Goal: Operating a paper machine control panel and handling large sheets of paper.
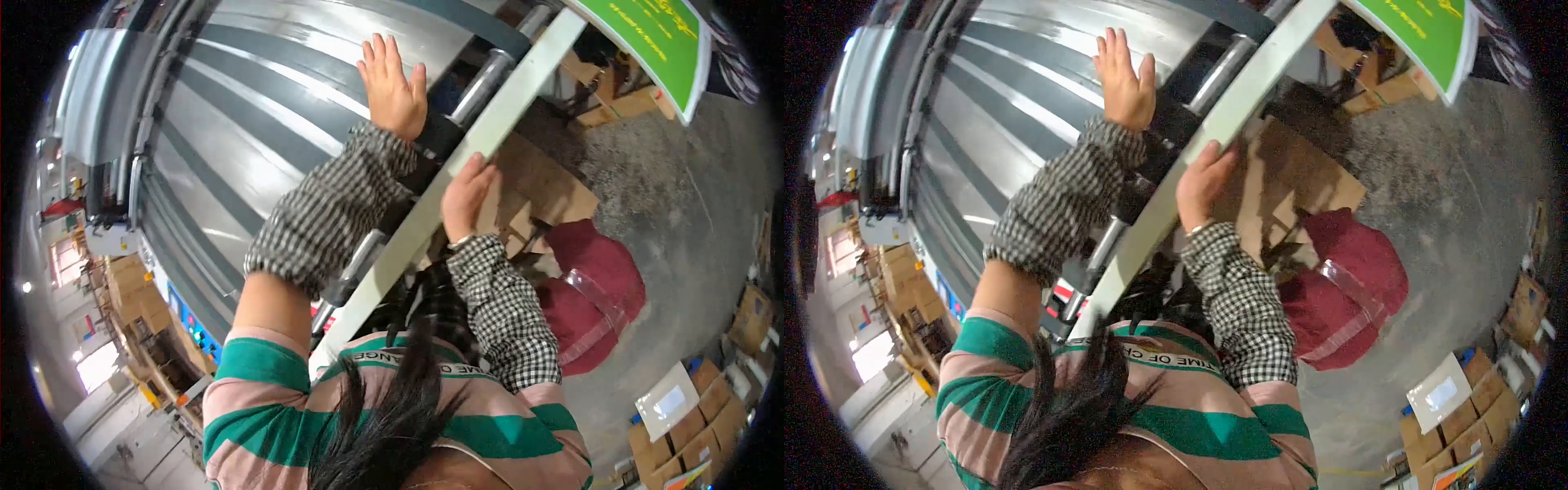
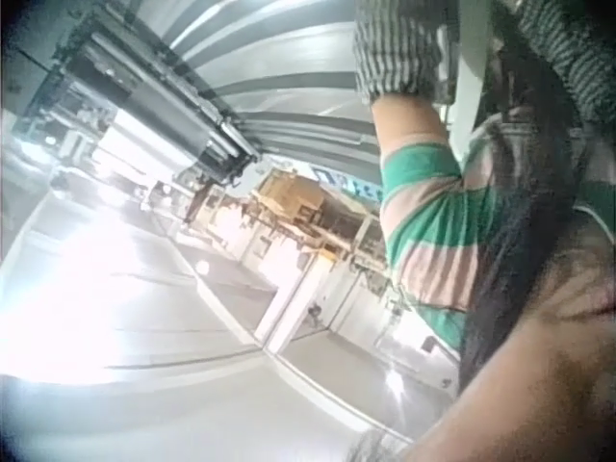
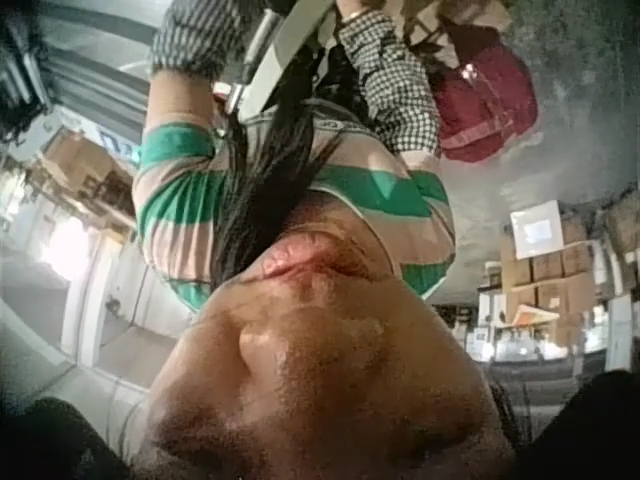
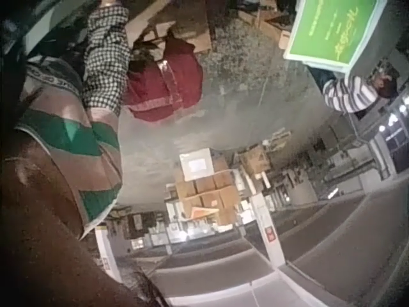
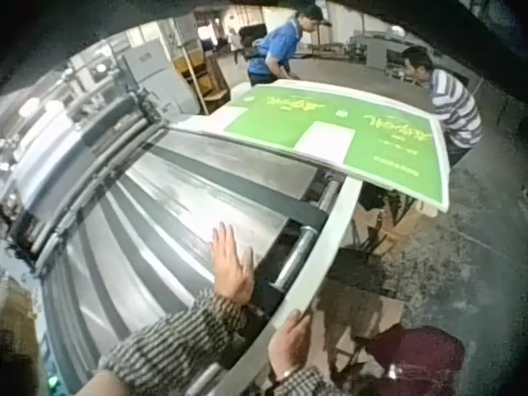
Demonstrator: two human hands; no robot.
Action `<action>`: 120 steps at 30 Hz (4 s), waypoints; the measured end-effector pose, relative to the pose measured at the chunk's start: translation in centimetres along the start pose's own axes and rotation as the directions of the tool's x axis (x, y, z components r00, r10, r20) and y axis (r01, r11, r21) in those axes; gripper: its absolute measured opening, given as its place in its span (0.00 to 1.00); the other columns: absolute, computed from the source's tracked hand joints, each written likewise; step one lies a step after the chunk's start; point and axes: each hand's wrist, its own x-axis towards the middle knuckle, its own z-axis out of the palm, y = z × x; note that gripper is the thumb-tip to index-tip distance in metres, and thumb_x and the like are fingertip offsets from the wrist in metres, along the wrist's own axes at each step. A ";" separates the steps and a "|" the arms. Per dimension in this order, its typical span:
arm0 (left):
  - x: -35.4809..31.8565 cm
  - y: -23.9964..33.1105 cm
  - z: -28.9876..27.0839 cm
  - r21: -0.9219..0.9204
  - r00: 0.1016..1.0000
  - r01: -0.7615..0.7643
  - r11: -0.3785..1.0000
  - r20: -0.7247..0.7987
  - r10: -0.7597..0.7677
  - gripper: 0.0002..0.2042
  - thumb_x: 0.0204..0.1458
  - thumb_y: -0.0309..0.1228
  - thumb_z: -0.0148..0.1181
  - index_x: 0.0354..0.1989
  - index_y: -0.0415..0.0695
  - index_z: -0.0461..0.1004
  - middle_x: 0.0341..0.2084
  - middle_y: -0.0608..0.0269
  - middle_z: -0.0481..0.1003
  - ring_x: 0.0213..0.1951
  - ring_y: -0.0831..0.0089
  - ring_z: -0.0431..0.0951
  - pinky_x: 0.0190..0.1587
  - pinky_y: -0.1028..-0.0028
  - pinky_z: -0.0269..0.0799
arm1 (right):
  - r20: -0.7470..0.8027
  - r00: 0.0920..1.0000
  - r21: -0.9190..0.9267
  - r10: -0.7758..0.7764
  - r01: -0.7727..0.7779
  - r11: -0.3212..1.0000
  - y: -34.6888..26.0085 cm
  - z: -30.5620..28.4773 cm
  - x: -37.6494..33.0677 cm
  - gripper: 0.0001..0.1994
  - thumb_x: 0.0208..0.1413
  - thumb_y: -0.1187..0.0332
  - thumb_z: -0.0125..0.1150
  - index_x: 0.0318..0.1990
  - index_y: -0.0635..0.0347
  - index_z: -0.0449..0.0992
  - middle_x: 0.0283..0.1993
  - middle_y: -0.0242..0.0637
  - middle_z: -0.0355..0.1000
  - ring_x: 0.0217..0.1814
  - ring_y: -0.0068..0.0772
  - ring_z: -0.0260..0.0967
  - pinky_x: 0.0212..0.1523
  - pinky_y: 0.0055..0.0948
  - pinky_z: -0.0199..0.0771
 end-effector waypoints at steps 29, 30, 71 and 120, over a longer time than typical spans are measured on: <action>-0.8 1.5 4.4 0.103 0.961 -0.082 0.991 0.273 0.051 0.27 0.54 0.41 0.40 0.58 0.35 0.51 0.59 0.41 0.47 0.62 0.49 0.43 0.62 0.52 0.31 | -0.076 0.996 0.059 -0.043 0.048 0.997 2.7 0.5 0.4 0.24 0.61 0.61 0.36 0.55 0.76 0.51 0.49 0.61 0.57 0.48 0.54 0.59 0.49 0.42 0.58; -0.6 0.9 4.2 0.173 0.960 -0.127 0.977 0.268 0.077 0.28 0.54 0.41 0.40 0.59 0.34 0.49 0.60 0.42 0.46 0.63 0.49 0.42 0.62 0.52 0.31 | 0.046 0.998 0.070 0.045 -0.048 0.996 0.4 -0.7 0.0 0.23 0.61 0.61 0.36 0.54 0.75 0.51 0.50 0.61 0.56 0.49 0.53 0.58 0.49 0.43 0.57; -0.2 0.9 -1.6 -0.137 0.947 -0.214 0.967 0.215 0.240 0.28 0.54 0.35 0.43 0.59 0.31 0.46 0.60 0.38 0.44 0.63 0.46 0.37 0.62 0.54 0.28 | -0.062 0.978 -0.059 -0.199 0.195 0.979 2.7 -0.5 0.7 0.25 0.61 0.58 0.35 0.54 0.75 0.52 0.49 0.58 0.59 0.50 0.51 0.59 0.50 0.38 0.58; -14.3 8.4 -10.4 -0.555 0.861 0.413 0.722 0.495 -0.113 0.21 0.50 0.25 0.49 0.54 0.35 0.59 0.49 0.48 0.65 0.47 0.60 0.70 0.49 0.71 0.63 | -0.045 0.999 -0.088 0.006 -0.010 0.996 1.0 -0.7 0.2 0.24 0.60 0.56 0.35 0.50 0.73 0.57 0.43 0.60 0.63 0.43 0.54 0.63 0.43 0.42 0.63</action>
